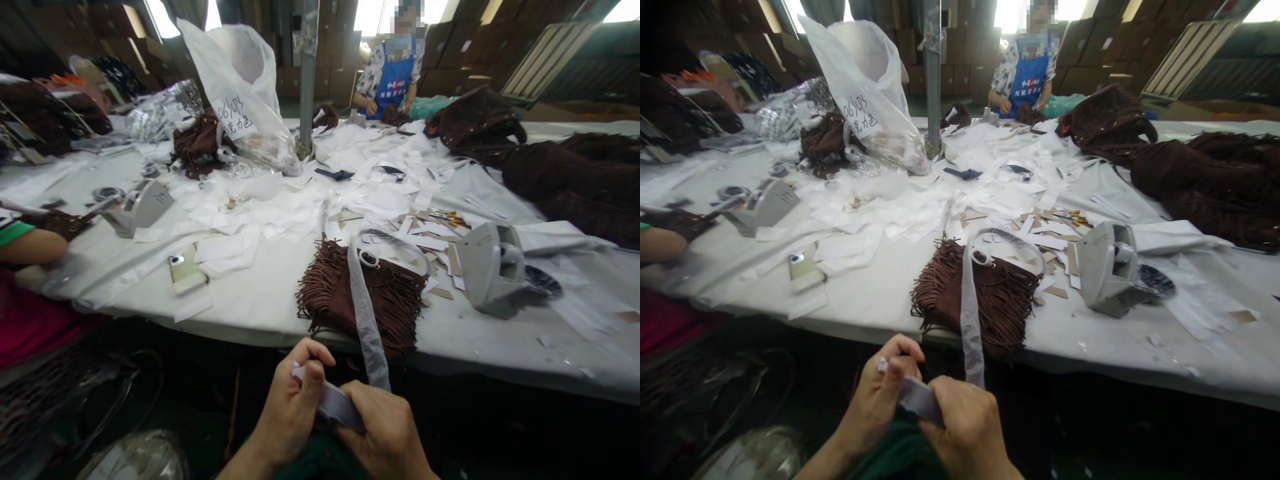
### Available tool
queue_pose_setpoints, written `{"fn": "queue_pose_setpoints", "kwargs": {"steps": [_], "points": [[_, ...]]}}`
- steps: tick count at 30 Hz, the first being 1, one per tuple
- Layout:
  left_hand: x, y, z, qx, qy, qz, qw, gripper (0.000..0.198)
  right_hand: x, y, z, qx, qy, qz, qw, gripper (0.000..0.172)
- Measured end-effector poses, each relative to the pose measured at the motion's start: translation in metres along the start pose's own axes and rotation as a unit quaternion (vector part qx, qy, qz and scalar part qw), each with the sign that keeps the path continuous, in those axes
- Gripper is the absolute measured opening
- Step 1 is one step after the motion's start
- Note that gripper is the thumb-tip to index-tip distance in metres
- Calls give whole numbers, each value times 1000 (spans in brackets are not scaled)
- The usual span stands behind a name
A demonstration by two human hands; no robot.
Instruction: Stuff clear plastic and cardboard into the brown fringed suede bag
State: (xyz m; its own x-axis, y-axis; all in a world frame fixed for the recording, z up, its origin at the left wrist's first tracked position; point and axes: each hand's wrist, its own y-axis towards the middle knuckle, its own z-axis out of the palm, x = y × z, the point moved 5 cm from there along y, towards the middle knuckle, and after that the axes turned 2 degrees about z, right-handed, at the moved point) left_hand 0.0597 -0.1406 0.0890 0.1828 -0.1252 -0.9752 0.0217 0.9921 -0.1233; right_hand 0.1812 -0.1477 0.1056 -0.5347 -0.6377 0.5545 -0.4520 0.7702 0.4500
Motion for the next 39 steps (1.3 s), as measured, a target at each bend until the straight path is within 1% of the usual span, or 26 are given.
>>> {"fn": "queue_pose_setpoints", "kwargs": {"steps": [1,2,3,4,5,7,9,12,14,15,16,17,18,20,21,22,23,24,26,27,28,29,32,34,36,39], "points": [[-6,0,2,50,77,2,996,47,0,-1,-1,0,-15,-13,1000,29],[-10,-1,4,96,148,4,984,50,1,-1,-2,0,-25,-26,999,31],[-14,-3,5,126,199,7,972,49,3,0,-4,-2,-26,-39,999,33],[-17,-5,5,142,225,10,964,44,5,0,-7,-4,-17,-50,999,32],[-20,-8,6,149,222,15,963,39,7,2,-10,0,-5,-59,998,30],[-24,-13,7,137,161,35,977,37,12,7,-16,8,12,-69,998,19],[-26,-15,6,94,87,50,991,38,15,14,-22,20,18,-65,998,9],[-26,-10,0,19,35,51,998,36,13,20,-22,37,36,-39,998,17],[-25,-4,-2,-7,33,40,999,40,7,17,-16,43,35,-19,998,17],[-24,0,-3,-7,40,29,999,42,3,13,-12,48,24,-11,999,16],[-23,2,-3,5,53,15,998,42,-1,8,-7,55,11,-8,998,18],[-22,4,-1,31,77,2,997,41,-4,3,-2,63,-3,-11,998,21],[-22,4,2,70,114,-6,991,40,-5,-2,2,69,-15,-19,997,25],[-24,1,8,147,201,0,969,41,-4,-7,3,67,-26,-50,996,32],[-26,-1,9,169,231,11,958,39,-2,-6,1,64,-27,-71,995,35],[-30,-4,9,168,244,21,955,35,1,-2,-4,63,-27,-95,993,37],[-35,-5,6,143,237,31,960,30,4,4,-11,65,-30,-118,990,39],[-41,-6,1,99,217,39,970,27,6,13,-18,69,-38,-140,987,39],[-52,-7,-12,-10,166,47,985,27,4,35,-37,70,-82,-170,980,37],[-56,-8,-20,-60,140,52,987,28,-2,48,-46,63,-114,-175,976,34],[-60,-8,-26,-98,114,56,987,30,-10,59,-56,52,-152,-175,971,30],[-62,-8,-31,-123,88,59,987,32,-21,70,-65,37,-190,-169,966,26],[-60,-7,-42,-165,-4,38,986,38,-56,88,-90,-12,-284,-141,948,21],[-53,-7,-46,-180,-66,-1,981,40,-70,86,-109,-59,-323,-140,934,20],[-48,-8,-49,-194,-113,-26,974,40,-76,75,-131,-114,-379,-136,908,19],[-48,-8,-52,-206,-148,-25,967,39,-81,46,-166,-169,-474,-81,860,22]]}}
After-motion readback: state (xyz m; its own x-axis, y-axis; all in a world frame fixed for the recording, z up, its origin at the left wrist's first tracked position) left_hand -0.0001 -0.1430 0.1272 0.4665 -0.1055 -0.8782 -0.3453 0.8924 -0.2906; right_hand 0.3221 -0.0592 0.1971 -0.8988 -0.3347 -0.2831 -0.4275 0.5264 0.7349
